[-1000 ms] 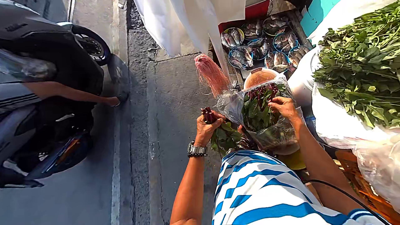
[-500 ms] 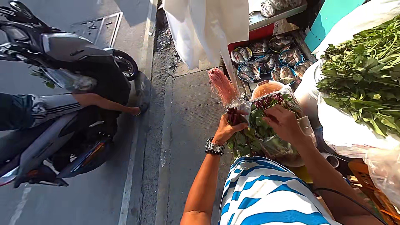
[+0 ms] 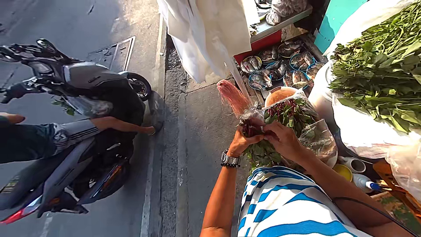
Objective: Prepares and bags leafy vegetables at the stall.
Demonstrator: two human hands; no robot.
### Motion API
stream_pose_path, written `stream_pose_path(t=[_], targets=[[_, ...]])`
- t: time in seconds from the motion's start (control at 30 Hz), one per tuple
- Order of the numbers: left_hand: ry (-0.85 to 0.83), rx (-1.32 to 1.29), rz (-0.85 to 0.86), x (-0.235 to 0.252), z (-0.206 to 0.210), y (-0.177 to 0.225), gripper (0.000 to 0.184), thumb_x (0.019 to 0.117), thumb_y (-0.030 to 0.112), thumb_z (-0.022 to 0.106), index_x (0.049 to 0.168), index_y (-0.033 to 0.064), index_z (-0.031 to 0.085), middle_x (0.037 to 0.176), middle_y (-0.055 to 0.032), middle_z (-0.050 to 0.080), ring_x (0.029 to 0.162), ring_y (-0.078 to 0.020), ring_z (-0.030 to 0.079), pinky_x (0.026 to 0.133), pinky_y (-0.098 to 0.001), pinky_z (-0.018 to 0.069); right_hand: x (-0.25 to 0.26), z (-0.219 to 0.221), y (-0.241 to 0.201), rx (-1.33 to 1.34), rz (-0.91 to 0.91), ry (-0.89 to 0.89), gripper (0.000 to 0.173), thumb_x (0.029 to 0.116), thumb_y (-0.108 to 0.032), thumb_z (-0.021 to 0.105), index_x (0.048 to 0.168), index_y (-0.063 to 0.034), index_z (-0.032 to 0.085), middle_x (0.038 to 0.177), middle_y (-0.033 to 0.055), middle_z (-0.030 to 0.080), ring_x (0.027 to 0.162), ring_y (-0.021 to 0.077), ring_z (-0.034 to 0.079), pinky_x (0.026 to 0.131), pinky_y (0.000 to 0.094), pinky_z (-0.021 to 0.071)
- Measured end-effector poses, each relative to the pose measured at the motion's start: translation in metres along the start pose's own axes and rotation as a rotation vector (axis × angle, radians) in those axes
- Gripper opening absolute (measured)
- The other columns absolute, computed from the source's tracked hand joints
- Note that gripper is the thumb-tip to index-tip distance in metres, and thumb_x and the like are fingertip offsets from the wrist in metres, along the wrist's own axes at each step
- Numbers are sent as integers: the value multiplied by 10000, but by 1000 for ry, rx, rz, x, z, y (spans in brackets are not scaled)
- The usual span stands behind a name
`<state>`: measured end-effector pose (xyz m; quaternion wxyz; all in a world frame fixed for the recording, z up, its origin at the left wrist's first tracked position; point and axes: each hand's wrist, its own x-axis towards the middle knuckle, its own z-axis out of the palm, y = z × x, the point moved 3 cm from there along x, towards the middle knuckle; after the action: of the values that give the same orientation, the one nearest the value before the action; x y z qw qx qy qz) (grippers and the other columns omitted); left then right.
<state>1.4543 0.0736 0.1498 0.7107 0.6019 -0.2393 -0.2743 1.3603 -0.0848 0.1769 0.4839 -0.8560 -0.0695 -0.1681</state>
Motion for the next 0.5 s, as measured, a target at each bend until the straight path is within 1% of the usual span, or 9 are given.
stream_pose_path(t=[0.07, 0.13, 0.17, 0.23, 0.27, 0.33, 0.37, 0.43, 0.5], targets=[[-15, 9, 0, 0, 3, 2, 458, 746, 122, 831, 1168, 29, 677, 1134, -59, 702, 1027, -150, 680, 912, -324, 578, -2, -1, 0, -25, -42, 51, 142, 957, -69, 657, 1046, 31, 702, 987, 164, 694, 841, 186, 698, 777, 272, 597], [-13, 11, -16, 0, 8, 4, 473, 747, 106, 830, 1185, 37, 666, 1098, -32, 725, 1003, -123, 695, 909, -309, 582, -4, -1, -1, -45, -75, 86, 130, 949, -56, 648, 1012, 37, 714, 931, 166, 684, 808, 206, 687, 749, 286, 590], [3, -3, -26, 0, 10, 5, 463, 743, 93, 833, 1171, 44, 666, 1069, -24, 735, 987, -116, 702, 902, -308, 585, -5, 0, -2, -58, -91, 94, 128, 954, -50, 637, 1002, 39, 714, 919, 170, 682, 807, 218, 688, 749, 295, 592], [24, -48, -8, 2, 12, 3, 396, 746, 80, 832, 1110, 51, 680, 1040, -36, 740, 973, -126, 705, 882, -311, 590, -6, 1, -2, -74, -123, 102, 145, 973, -42, 605, 1010, 38, 720, 913, 170, 676, 818, 221, 686, 764, 294, 590], [18, -68, 15, 3, 12, 1, 354, 756, 94, 832, 1077, 60, 686, 1054, -46, 727, 979, -135, 694, 879, -312, 584, -6, 1, -3, -73, -133, 103, 159, 982, -38, 592, 1025, 35, 727, 921, 168, 682, 832, 216, 689, 782, 289, 590], [21, -86, 43, 5, 12, -2, 295, 755, 128, 843, 1007, 99, 692, 1057, -34, 711, 950, -120, 687, 844, -296, 586, -7, 2, -2, -55, -139, 113, 178, 988, -28, 580, 1050, 39, 733, 934, 169, 682, 847, 211, 687, 793, 282, 585], [21, -88, 48, 5, 12, -3, 271, 757, 137, 845, 979, 112, 692, 1048, -26, 706, 931, -110, 681, 827, -286, 581, -7, 2, -1, -31, -129, 117, 178, 985, -20, 574, 1045, 42, 730, 941, 170, 682, 855, 210, 688, 796, 281, 584], [49, -77, 45, 5, 13, -4, 221, 757, 119, 831, 931, 110, 696, 1013, -35, 718, 900, -111, 688, 804, -285, 585, -9, 1, 3, 65, -55, 83, 194, 984, -10, 559, 1047, 37, 737, 1010, 171, 715, 940, 193, 707, 856, 276, 581], [74, -54, 56, 4, 15, -2, 164, 794, 72, 792, 923, 72, 691, 987, -86, 742, 906, -158, 712, 825, -315, 590, -10, -6, 12, 188, 77, 23, 213, 990, -22, 554, 1062, 22, 751, 1039, 147, 725, 958, 145, 706, 863, 262, 583]])
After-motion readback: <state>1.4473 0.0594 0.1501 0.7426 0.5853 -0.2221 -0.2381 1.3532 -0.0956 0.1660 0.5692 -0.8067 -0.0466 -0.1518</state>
